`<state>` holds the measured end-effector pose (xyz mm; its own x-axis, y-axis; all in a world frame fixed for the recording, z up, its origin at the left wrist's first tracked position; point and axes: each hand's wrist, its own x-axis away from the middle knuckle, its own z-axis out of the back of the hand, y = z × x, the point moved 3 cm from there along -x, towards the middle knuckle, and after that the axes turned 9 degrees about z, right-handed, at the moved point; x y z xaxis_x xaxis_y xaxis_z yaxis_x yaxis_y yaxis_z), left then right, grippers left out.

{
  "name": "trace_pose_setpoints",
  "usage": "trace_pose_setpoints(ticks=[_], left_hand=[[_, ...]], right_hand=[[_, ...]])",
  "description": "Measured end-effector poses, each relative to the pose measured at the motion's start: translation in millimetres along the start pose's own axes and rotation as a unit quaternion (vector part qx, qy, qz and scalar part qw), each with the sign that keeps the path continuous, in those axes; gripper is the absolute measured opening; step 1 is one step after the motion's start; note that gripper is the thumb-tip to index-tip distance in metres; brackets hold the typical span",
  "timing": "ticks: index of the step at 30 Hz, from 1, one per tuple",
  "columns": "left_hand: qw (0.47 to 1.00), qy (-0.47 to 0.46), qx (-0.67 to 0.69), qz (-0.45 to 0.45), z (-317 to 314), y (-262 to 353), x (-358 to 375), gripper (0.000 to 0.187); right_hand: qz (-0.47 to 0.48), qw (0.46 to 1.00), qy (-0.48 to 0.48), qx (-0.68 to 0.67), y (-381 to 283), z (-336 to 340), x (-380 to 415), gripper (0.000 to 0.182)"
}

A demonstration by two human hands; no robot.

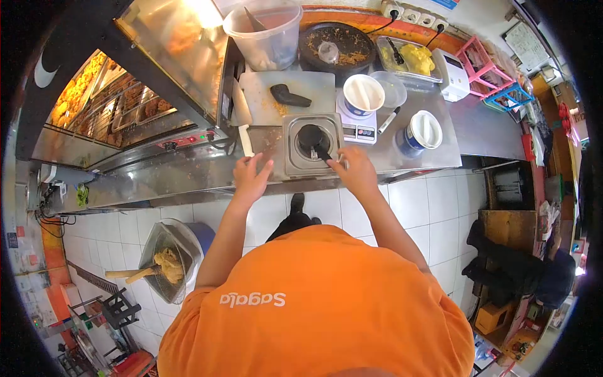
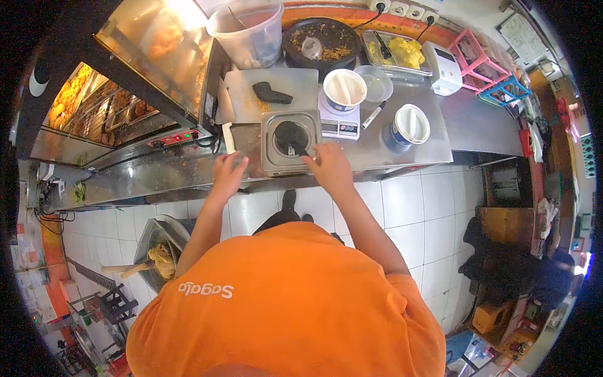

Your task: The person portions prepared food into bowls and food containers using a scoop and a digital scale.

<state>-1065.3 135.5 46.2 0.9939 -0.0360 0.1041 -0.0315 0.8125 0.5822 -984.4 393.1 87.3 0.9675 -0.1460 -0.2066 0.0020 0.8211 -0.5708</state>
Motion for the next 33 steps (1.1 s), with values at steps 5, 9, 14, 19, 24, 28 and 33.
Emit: trace_pose_setpoints(ticks=[5, 9, 14, 19, 24, 28, 33], left_hand=[[0.989, -0.065, 0.101, -0.085, 4, 24, -11, 0.04], [0.973, -0.154, 0.129, -0.111, 8, 70, -13, 0.026], [0.961, -0.149, -0.06, -0.225, -22, 94, -25, 0.034], [0.936, -0.174, -0.171, -0.253, -40, 117, -47, 0.044], [0.925, -0.203, -0.203, -0.25, -50, 131, -62, 0.042], [0.92, -0.212, -0.209, -0.256, -65, 127, -65, 0.045], [0.941, -0.192, -0.17, -0.221, -46, 131, -83, 0.037]], right_hand=[[0.116, 0.992, -0.04, 0.034, 1, -36, -22, 0.027], [0.046, 0.995, -0.062, 0.057, 0, -29, -35, 0.02], [0.003, 0.999, 0.021, -0.031, 18, 4, -42, 0.019], [-0.162, 0.97, 0.097, -0.15, 35, 39, -18, 0.014], [-0.248, 0.93, 0.177, -0.204, 33, 58, 10, 0.013], [-0.296, 0.915, 0.168, -0.217, 27, 63, 23, 0.014], [-0.33, 0.903, 0.154, -0.227, 26, 69, 30, 0.016]])
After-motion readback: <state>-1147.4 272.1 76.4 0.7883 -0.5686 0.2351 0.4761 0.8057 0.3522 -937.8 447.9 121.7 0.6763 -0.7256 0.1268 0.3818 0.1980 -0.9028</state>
